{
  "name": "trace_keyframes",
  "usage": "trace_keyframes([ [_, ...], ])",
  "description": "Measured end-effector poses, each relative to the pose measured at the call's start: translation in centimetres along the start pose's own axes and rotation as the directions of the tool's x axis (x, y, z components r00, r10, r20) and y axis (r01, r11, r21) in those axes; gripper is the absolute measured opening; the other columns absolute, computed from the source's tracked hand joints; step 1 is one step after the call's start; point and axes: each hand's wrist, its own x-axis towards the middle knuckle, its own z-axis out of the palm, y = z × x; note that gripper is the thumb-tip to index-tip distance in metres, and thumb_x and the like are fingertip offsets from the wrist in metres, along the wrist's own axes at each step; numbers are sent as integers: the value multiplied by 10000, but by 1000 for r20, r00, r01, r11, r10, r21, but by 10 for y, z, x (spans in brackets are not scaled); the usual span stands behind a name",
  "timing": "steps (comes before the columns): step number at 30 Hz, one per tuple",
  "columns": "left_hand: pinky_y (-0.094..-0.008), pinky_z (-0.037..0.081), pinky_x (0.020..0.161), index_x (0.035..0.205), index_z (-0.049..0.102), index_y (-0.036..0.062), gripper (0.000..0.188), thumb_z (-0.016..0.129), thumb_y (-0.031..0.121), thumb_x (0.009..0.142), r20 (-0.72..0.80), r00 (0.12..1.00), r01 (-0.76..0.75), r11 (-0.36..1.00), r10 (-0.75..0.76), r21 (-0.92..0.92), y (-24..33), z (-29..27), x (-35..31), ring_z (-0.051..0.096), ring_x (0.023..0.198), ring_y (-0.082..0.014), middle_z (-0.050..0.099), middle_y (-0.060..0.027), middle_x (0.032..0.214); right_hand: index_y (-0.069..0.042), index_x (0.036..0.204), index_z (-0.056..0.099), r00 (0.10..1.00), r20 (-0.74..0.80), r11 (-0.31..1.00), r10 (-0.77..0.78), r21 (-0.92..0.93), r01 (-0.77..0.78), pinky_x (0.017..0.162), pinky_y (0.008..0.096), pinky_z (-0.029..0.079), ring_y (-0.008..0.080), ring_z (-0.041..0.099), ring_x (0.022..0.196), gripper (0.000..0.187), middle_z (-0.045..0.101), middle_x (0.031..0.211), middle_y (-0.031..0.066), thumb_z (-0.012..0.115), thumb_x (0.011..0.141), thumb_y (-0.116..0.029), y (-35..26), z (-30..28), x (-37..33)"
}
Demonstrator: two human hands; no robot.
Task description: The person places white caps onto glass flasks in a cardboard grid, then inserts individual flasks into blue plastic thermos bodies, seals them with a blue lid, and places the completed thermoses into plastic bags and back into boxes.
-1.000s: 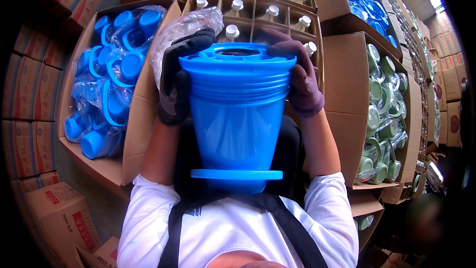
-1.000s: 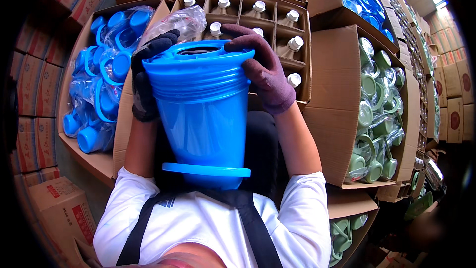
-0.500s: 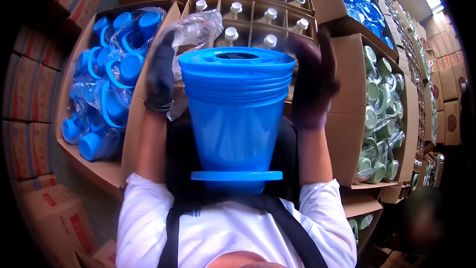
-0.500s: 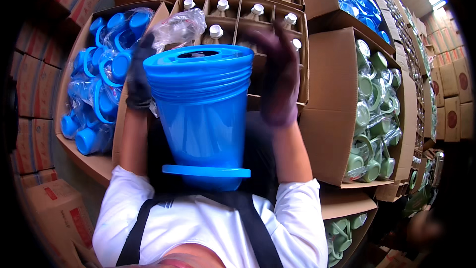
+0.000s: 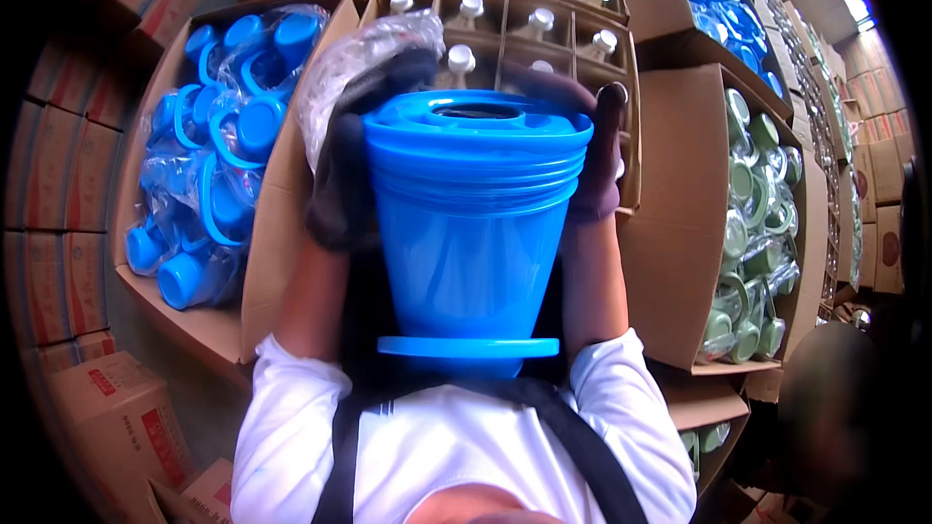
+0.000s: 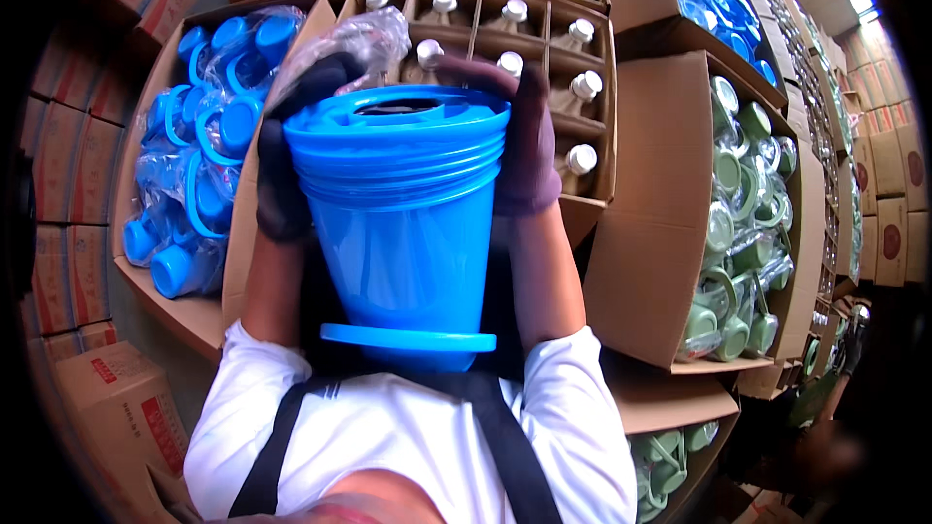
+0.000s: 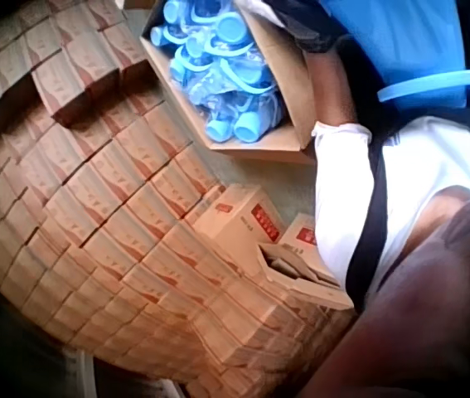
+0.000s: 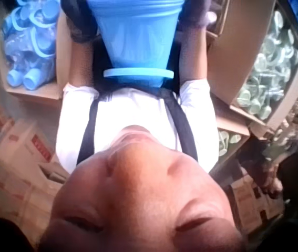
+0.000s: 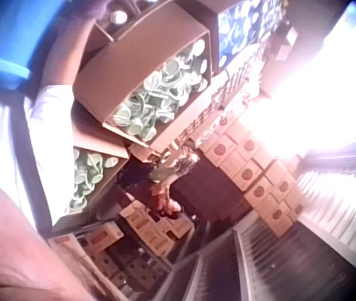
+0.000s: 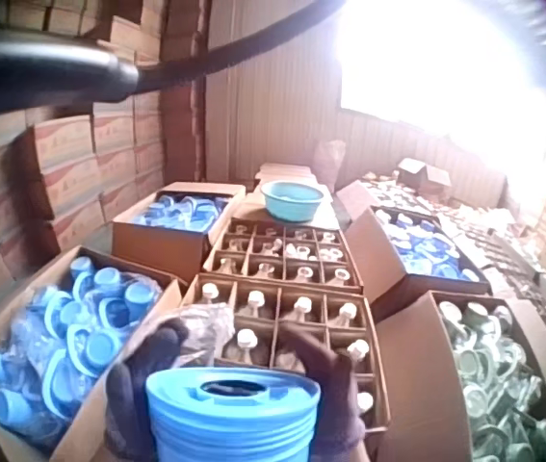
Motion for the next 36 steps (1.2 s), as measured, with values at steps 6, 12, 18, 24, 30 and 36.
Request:
trace_keyframes([
  [6, -425, 305, 1100, 1335, 469, -17, 605, 436, 462, 966, -15, 999, -34, 995, 36, 95, 2, 5, 12, 443, 1276, -292, 449, -178, 1391, 96, 1214, 539, 991, -72, 993, -111, 23, 113, 1022, 485, 403, 388, 559, 1140, 847, 538, 1250, 310, 302, 922, -663, 0, -2, 8],
  [12, -397, 278, 1114, 1289, 527, -18, 556, 491, 397, 921, -73, 996, 59, 998, -58, 25, 13, 7, -2, 439, 1282, -269, 496, -184, 1362, 69, 1183, 579, 987, 22, 986, -159, 57, 157, 1027, 406, 377, 287, 530, 1190, 781, 561, 1287, 195, 253, 962, -605, 1, 5, -4],
  [18, -414, 313, 1093, 1194, 601, -20, 438, 451, 318, 957, -12, 997, -65, 922, 75, 381, 17, 1, 3, 451, 1282, -290, 567, -169, 1276, 57, 1181, 582, 943, 72, 938, -324, 158, 310, 1070, 415, 342, 293, 549, 1126, 697, 617, 1170, 180, 263, 985, -531, 7, -5, -5],
  [24, -395, 382, 1050, 1244, 540, -43, 463, 458, 319, 969, 35, 976, -191, 768, 215, 611, 27, 3, 4, 514, 1210, -291, 531, -190, 1317, 32, 1228, 554, 940, -33, 931, -340, 128, 342, 1042, 388, 375, 297, 549, 1134, 573, 602, 1193, 174, 301, 1010, -433, 16, -5, 7],
  [30, -404, 406, 1029, 1199, 571, -42, 448, 518, 330, 956, 2, 996, -80, 921, 86, 382, 15, -16, 15, 535, 1189, -298, 546, -210, 1285, 3, 1200, 587, 863, -411, 904, -293, 174, 390, 1052, 445, 361, 274, 566, 1129, 666, 648, 1121, 175, 239, 996, -527, 24, -5, 15],
  [36, -409, 357, 1051, 1182, 595, -34, 428, 499, 321, 962, 85, 953, -272, 702, 290, 658, 26, -3, 7, 526, 1186, -303, 589, -180, 1230, 7, 1168, 624, 935, -210, 861, -287, 371, 348, 1063, 392, 361, 297, 566, 1145, 682, 640, 1164, 148, 271, 978, -545, 28, -10, 18],
])
